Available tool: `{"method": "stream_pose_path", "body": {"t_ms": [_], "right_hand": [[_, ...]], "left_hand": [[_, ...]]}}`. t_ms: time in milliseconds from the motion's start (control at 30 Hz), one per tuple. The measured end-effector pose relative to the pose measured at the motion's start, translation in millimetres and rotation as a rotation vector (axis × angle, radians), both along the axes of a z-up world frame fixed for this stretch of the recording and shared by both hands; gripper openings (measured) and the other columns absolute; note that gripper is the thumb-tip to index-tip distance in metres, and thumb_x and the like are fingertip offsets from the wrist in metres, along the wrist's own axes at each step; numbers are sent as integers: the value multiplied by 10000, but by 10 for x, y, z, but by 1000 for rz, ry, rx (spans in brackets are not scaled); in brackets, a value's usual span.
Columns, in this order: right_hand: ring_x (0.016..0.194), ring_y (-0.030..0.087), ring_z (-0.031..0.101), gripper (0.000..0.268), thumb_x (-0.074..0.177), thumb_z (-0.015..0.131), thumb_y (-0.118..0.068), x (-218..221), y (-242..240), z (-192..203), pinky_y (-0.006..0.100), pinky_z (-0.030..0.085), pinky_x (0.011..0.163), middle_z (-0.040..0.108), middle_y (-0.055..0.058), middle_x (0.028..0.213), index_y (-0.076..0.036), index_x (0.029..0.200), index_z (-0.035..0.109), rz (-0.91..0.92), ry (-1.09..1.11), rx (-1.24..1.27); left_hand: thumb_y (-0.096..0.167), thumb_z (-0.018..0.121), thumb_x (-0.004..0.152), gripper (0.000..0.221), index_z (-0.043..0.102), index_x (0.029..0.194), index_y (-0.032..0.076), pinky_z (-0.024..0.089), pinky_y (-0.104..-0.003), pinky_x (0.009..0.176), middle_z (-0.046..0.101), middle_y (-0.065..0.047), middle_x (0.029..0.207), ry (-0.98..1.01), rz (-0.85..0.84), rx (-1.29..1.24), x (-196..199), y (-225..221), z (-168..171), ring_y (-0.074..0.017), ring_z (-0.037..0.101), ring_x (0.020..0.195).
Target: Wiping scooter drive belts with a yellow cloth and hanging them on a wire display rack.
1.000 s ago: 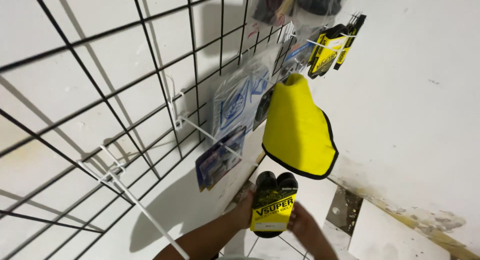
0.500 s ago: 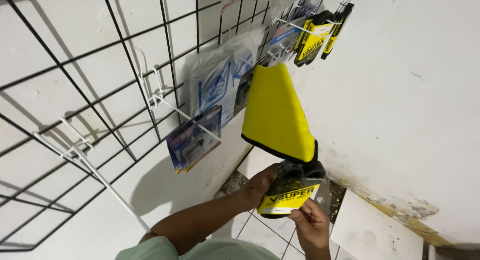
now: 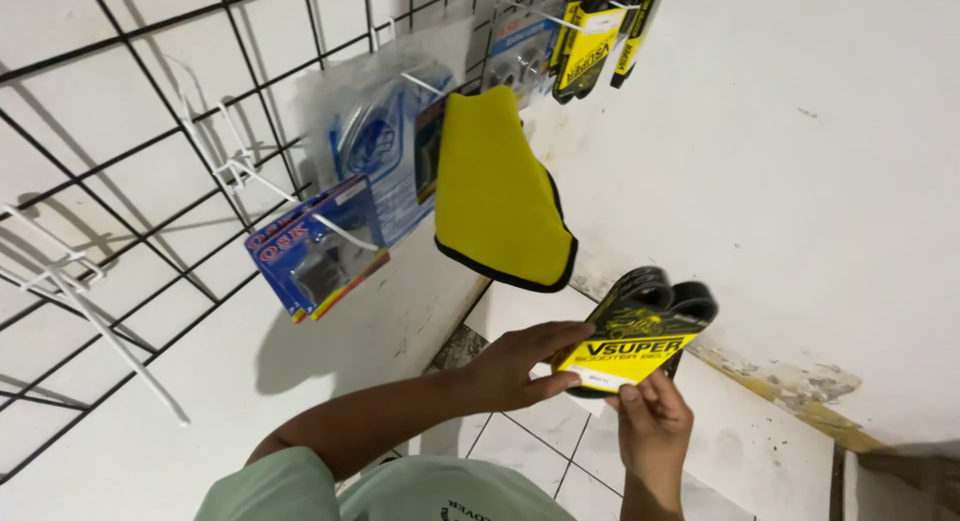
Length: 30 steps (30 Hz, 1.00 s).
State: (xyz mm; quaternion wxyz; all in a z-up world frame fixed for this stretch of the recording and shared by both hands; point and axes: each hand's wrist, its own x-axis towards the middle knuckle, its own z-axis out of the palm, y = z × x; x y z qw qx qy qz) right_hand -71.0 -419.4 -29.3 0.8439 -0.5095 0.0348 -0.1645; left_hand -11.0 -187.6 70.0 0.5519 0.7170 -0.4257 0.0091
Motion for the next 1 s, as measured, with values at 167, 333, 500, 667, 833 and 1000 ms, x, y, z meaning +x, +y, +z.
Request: {"method": "stream_pose_path", "body": {"t_ms": [167,333,500,667,833,1000], "right_hand": [[960,242,702,489,907,570,131,177,-225,358,292,590,857,698,234,1193,92,1394,549,24,-163,60],[1066,238,697,526,885,650,70,516,-325,770,327,540,1045,684,235,1261,113,1397,539,31,-309,76],[990,224,714,470,942,646,22,908,-309,1122,333,591,962,705,215,1201,103,1395,547,90,-344,89],[901,181,726,440,964,670,-14,1476,-205,1342,255,610,850,727,194,1127,113,1369,552,177,-481,114],[822,131,705,406,974,649,-3,2111,-40,1517,192,576,755,733,191,1108,114,1354,565,235,-518,160],[1035,291,722,438,949,640,-20,2564,109,1646,422,634,954,697,226,1222,119,1357,564,309,-521,186]], "left_hand": [[148,624,1030,629,302,1570,125,577,-373,927,481,-208,1556,-260,38,103,57,-199,434,-335,641,1228],[79,623,1051,665,269,1603,186,602,-393,1024,357,-208,1665,-352,84,76,55,-297,1130,-365,608,1389],[3,638,1011,652,286,1559,26,610,-364,957,387,-239,1613,-479,255,139,133,-312,1524,-382,656,1300],[-69,604,996,586,344,1517,-8,566,-416,1141,370,-251,1626,-484,283,36,497,-342,1617,-417,557,1461],[-49,590,990,590,356,1523,50,554,-426,1045,326,-252,1518,-441,432,-19,921,-391,1560,-357,541,1260],[-101,531,936,617,313,1508,-28,503,-483,1111,344,-262,1422,-452,568,-14,1173,-435,1556,-404,517,1222]]}}
